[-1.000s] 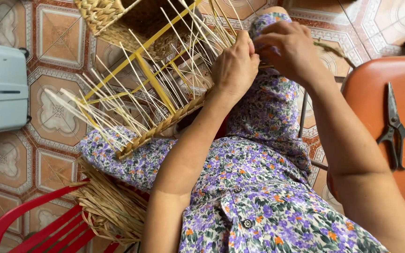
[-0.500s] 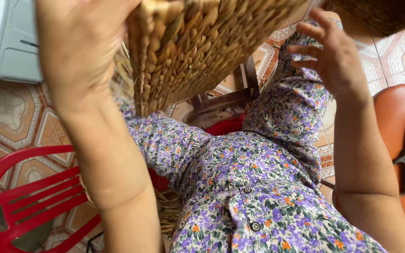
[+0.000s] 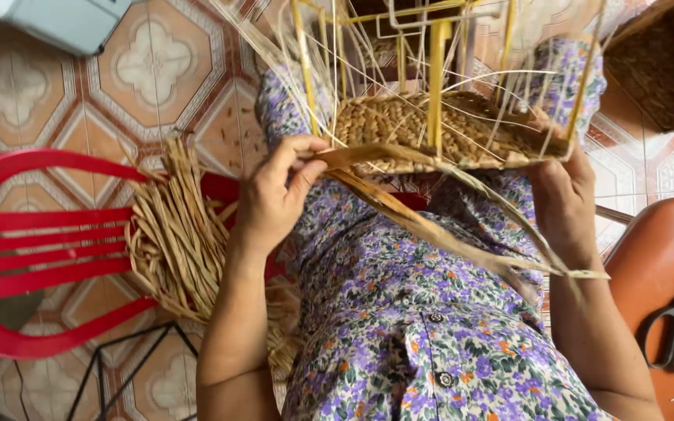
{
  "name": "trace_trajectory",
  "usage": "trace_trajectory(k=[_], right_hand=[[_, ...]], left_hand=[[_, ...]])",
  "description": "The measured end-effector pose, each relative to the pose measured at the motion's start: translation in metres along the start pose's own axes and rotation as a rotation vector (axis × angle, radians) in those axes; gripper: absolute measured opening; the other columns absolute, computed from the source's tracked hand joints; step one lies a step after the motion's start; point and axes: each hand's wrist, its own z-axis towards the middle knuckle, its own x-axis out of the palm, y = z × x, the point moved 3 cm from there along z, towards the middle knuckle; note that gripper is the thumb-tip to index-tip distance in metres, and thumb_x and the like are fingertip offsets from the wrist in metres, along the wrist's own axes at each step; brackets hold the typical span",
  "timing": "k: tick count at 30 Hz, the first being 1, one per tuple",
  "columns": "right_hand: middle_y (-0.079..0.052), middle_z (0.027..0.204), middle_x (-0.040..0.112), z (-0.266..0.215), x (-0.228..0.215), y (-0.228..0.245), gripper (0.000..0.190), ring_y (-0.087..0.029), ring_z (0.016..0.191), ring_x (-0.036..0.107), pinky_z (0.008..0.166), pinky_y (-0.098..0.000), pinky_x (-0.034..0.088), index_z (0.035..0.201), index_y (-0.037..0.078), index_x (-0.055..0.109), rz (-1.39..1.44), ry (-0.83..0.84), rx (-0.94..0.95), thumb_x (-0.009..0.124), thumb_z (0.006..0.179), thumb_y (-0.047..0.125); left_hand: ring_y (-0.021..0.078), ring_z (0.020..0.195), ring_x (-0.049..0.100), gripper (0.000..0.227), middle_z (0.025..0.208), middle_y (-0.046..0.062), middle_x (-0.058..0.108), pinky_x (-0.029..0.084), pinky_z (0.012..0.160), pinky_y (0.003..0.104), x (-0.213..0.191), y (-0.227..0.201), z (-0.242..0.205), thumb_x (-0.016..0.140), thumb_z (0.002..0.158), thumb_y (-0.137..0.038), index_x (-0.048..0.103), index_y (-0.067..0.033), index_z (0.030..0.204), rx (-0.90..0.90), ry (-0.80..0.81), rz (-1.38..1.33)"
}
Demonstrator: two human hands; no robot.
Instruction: The person weaves a basket by hand, threading and tucking dried plant fibers through a wooden frame and around vertical supports. They pick up additional fibers from a pile on a red chair, incorporating them into the structure while rotating the frame.
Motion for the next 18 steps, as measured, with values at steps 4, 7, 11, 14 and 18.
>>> trace_trajectory(k=[4, 7, 11, 14, 18], right_hand=[[-0.013, 0.147, 0.058, -0.004, -0.004, 0.0, 0.07, -0.021, 0.134, 0.059, 0.119, -0.0373, 0.048, 0.158, -0.004, 0.044, -0.083, -0.017, 0.029, 0.069, 0.109, 0.039], [-0.016, 0.147, 0.06, -0.005, 0.014, 0.027, 0.069, -0.022, 0.133, 0.059, 0.115, -0.0357, 0.048, 0.159, -0.003, 0.045, -0.439, -0.065, -0.002, 0.067, 0.11, 0.04], [-0.022, 0.144, 0.059, -0.008, 0.042, 0.064, 0.055, -0.027, 0.131, 0.059, 0.107, -0.0357, 0.05, 0.151, -0.001, 0.053, -0.919, -0.179, -0.301, 0.068, 0.11, 0.032], [-0.02, 0.135, 0.063, -0.014, 0.066, 0.076, 0.026, -0.025, 0.123, 0.061, 0.103, -0.032, 0.051, 0.135, 0.0, 0.064, -0.879, -0.154, -0.462, 0.068, 0.114, 0.015], [-0.012, 0.126, 0.071, 0.009, 0.103, 0.065, 0.02, -0.021, 0.121, 0.068, 0.107, -0.0343, 0.056, 0.117, 0.004, 0.07, -0.591, 0.247, -0.15, 0.063, 0.1, -0.002]], left_hand=[[0.0178, 0.098, 0.074, 0.038, 0.12, 0.01, 0.071, 0.067, 0.083, 0.024, 0.007, -0.018, -0.011, 0.076, 0.096, -0.006, 0.064, -0.0027, 0.132, 0.092, -0.031, 0.07], [0.0165, 0.09, 0.071, 0.035, 0.112, 0.008, 0.067, 0.066, 0.079, 0.023, 0.008, -0.024, -0.012, 0.082, 0.09, -0.008, 0.071, -0.0063, 0.123, 0.043, -0.154, 0.192], [0.0175, 0.093, 0.07, 0.032, 0.112, 0.009, 0.063, 0.066, 0.081, 0.023, 0.003, -0.027, -0.011, 0.082, 0.09, -0.004, 0.073, -0.0007, 0.12, 0.08, -0.203, 0.216], [0.0172, 0.093, 0.069, 0.026, 0.107, 0.006, 0.065, 0.064, 0.081, 0.024, 0.004, -0.018, -0.01, 0.082, 0.092, -0.007, 0.069, -0.0047, 0.115, 0.186, -0.19, 0.208], [0.0169, 0.095, 0.069, 0.023, 0.106, 0.005, 0.066, 0.062, 0.082, 0.031, 0.004, -0.017, -0.006, 0.074, 0.101, -0.005, 0.059, -0.0066, 0.117, 0.167, -0.088, 0.033]])
